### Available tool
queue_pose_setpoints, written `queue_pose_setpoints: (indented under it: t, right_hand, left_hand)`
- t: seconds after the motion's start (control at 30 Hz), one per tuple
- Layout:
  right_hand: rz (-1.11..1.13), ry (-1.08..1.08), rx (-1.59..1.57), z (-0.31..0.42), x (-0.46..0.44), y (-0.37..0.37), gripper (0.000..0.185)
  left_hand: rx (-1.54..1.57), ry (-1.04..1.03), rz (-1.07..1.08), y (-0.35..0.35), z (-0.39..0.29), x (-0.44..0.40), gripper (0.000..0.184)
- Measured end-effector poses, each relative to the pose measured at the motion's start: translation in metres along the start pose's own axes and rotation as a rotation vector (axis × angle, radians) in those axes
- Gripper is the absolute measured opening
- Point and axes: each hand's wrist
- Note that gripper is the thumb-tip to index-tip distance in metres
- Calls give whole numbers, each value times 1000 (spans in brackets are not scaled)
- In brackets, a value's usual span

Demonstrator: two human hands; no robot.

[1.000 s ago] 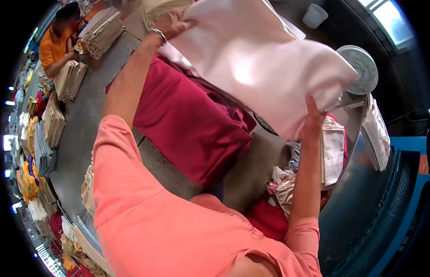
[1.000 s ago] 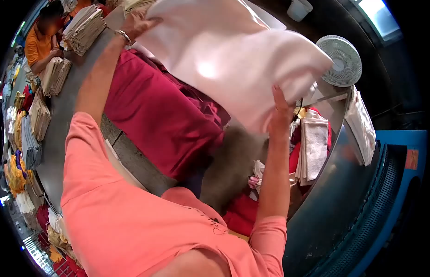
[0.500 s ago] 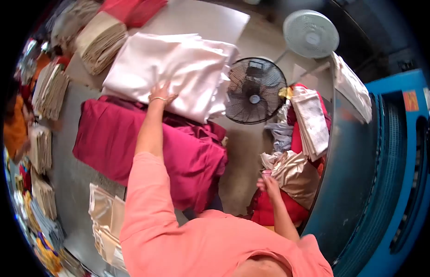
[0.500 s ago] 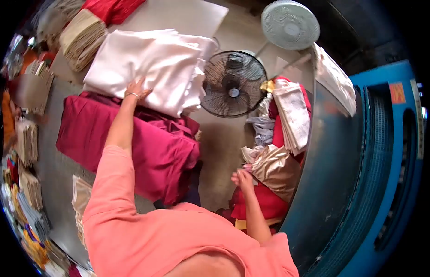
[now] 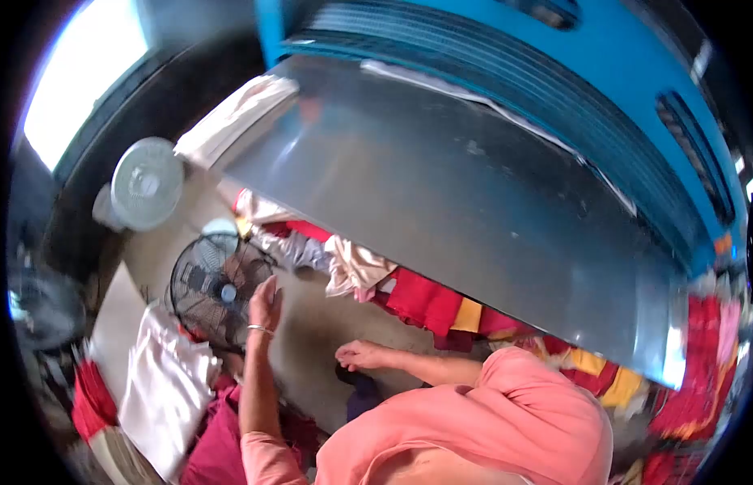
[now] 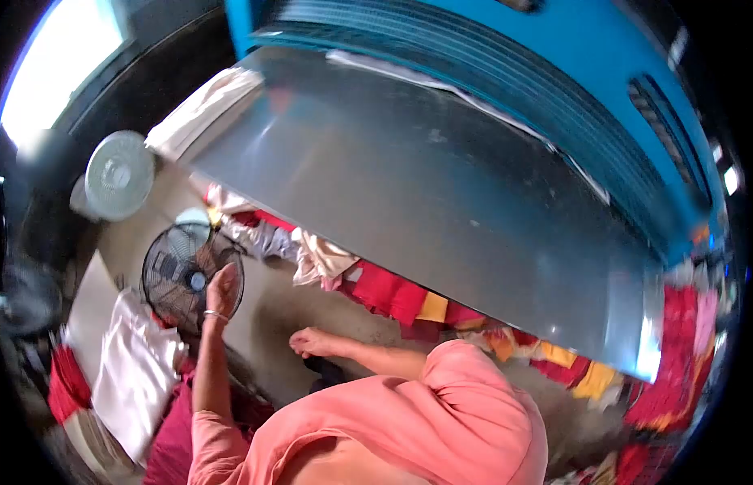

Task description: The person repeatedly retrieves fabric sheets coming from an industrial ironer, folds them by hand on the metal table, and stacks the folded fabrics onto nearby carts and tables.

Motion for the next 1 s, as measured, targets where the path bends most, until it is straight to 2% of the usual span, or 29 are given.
queue_pose_setpoints:
  t: [0.03,0.07,0.1,0.13,0.17,0.2,0.23,0.27,0.3,0.33,0.37,0.4,0.43,0.47,0.53,0.57,0.63,0.8,0.97,1.0]
  right_hand:
    - [13,92,-21,1,18,11,28]
    - [-60,151,-93,-4,42,23,29]
    - [-134,211,-164,-14,69,35,29]
    - [-212,277,-234,-22,96,48,30]
    - [-264,177,-402,-30,138,67,29]
    - [-405,205,-339,-56,163,85,27]
    - [-544,244,-411,-67,205,101,25]
    - [-753,273,-314,-78,245,117,24]
    - [-886,204,-403,-100,273,130,23]
    - [-989,317,-494,-116,306,142,23]
    - [-1179,267,-480,-135,332,153,22]
    - [-1303,234,-431,-154,356,170,24]
    - [-1580,192,-220,-185,362,190,27]
    - [-1601,10,-280,-195,386,201,26]
    - [-1970,-94,310,-226,417,251,27]
    - [-1925,-173,299,-234,419,265,30]
    - [-1955,-150,436,-232,424,294,32]
    - [-2039,-283,558,-218,423,378,37]
    - [-2041,-483,510,-213,431,452,37]
    - [-2027,-524,509,-214,432,460,37]
  left_hand:
    - [-321,-271,34,-73,-53,-16,28]
    - [-331,-313,77,-120,-36,-29,28]
    - [-96,-264,129,-175,-53,-28,29]
    - [-193,-384,189,-222,-36,-35,29]
    - [-269,-475,273,-270,-25,-37,29]
    - [-567,-667,377,-315,-54,-25,30]
    - [-531,-692,457,-359,-67,-14,30]
    - [-523,-747,532,-397,-60,-6,30]
    - [-513,-800,599,-430,-52,3,30]
    - [-558,-860,632,-459,-59,16,30]
    - [-606,-922,656,-484,-66,27,30]
    - [-594,-931,669,-507,-70,31,31]
    - [-585,-945,679,-525,-69,30,31]
    - [-584,-955,688,-544,-64,29,31]
    - [-592,-963,767,-586,-68,9,30]
    - [-598,-967,781,-600,-68,-2,30]
    - [-608,-973,808,-624,-67,-27,30]
    - [-634,-1013,790,-705,-56,-121,26]
    - [-722,-895,879,-815,-29,-254,21]
    - [-803,-822,826,-843,-26,-284,21]
Point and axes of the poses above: each hand's wrist, its own x-axis away from the middle knuckle, its own y-axis out of the back of the hand, z = x × y, and after that the axes turned 14 degrees about -y, right-handed
